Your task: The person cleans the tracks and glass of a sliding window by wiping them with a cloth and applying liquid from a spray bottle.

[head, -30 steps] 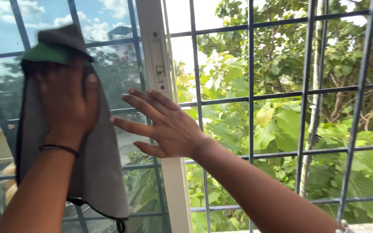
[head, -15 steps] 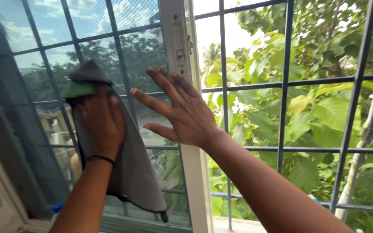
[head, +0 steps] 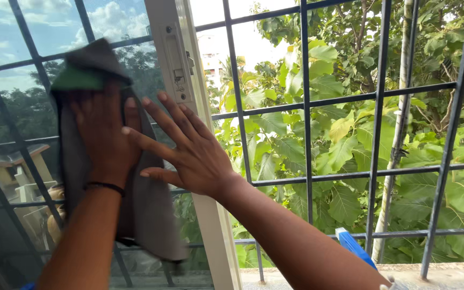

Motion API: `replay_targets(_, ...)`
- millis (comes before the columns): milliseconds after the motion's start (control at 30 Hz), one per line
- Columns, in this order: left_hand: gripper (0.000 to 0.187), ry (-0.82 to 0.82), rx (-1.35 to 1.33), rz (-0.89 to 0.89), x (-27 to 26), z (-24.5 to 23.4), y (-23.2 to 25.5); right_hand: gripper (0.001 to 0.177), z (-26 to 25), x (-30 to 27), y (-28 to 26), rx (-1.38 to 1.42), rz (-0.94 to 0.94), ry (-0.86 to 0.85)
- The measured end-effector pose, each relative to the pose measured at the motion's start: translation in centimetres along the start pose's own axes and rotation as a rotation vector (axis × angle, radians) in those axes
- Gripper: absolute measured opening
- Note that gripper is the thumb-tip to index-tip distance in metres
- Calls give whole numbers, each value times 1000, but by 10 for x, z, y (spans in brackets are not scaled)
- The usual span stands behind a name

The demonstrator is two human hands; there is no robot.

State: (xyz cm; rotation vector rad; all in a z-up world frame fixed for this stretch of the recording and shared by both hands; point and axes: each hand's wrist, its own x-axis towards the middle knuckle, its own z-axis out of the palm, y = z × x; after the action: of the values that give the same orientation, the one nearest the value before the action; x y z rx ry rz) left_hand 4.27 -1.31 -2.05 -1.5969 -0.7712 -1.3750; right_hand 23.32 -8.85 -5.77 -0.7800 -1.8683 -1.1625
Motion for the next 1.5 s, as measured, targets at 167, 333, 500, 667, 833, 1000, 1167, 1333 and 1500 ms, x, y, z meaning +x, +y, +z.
replay_targets(167, 56, 5, 48, -81, -49, 13, 7, 71, 6, -13, -4, 133, 4, 87)
replay_targets(333, 49, -76, 9, -96, -111, 0, 34, 70, 11, -18, -5, 136, 14, 86)
replay_targets(500, 34, -198, -15, -37, -137, -9, 57, 70, 12, -18, -6, 72, 27, 66)
replay_targets(667, 44, -197, -157, 111, -107, -10, 51, 71, 7, -17, -8, 70, 34, 52)
replay_targets(833, 45, -225, -18, 37, -89, -13, 23, 71, -1, -14, -9, 23, 41, -47)
replay_targets(1000, 52, -100, -90, -37, -107, -11, 20, 70, -8, -11, -14, -27, 77, -152)
replay_targets(1167, 46, -124, -70, -64, -132, -12, 21, 69, -12, -10, -16, -72, 95, -164)
replay_targets(1333, 50, -203, -55, 52, -136, -19, 29, 68, -11, -12, -17, -92, 100, -120)
replay_targets(1500, 48, -197, -67, -70, -77, -30, -13, 65, -4, -14, -16, -76, 99, -37)
